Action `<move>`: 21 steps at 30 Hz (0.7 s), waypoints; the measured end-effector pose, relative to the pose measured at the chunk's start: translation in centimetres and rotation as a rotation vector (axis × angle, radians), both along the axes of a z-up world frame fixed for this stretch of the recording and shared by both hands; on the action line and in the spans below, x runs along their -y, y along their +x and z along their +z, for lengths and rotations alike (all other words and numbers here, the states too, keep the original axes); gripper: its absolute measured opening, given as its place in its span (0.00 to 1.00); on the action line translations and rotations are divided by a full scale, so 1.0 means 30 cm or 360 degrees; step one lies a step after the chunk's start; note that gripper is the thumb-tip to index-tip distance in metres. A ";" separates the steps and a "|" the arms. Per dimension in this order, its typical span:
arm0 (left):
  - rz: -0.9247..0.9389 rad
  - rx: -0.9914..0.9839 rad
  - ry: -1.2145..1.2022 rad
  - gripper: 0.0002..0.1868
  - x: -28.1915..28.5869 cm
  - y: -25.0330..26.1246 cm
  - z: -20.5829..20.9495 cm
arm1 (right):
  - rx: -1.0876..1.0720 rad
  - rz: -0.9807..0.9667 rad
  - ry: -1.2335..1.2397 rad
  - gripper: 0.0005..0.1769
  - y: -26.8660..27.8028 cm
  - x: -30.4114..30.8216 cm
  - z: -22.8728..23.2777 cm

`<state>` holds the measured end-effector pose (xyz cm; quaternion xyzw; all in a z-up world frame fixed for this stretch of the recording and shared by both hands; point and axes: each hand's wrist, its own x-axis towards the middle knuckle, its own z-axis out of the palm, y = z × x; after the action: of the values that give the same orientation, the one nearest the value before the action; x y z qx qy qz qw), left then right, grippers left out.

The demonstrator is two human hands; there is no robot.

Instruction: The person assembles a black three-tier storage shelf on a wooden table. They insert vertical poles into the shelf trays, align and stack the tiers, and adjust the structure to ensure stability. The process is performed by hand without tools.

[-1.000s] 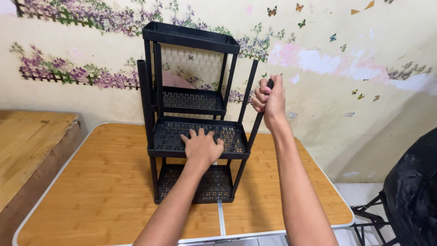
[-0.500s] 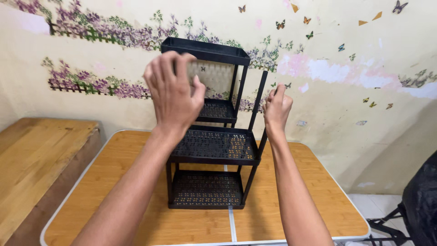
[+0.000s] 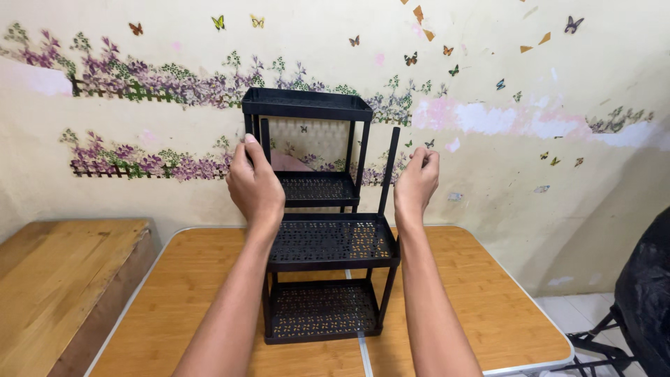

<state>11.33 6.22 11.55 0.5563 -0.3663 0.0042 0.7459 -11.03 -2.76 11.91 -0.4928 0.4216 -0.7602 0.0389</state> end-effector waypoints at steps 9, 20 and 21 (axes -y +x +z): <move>-0.0151 -0.0050 -0.0038 0.33 0.046 0.044 -0.005 | 0.0018 -0.0006 0.0237 0.29 0.013 -0.008 -0.011; -0.1814 -0.0385 0.0029 0.24 0.028 0.196 0.018 | 0.0137 0.1207 0.0428 0.26 -0.110 0.046 0.016; -0.1854 -0.0416 0.0025 0.25 0.025 0.204 0.022 | 0.0160 0.1370 0.0485 0.25 -0.129 0.050 0.024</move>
<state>17.45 5.48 12.23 0.2651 -0.5163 -0.4767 0.6602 -14.92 -4.25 12.63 -0.5742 0.2831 -0.6272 0.4436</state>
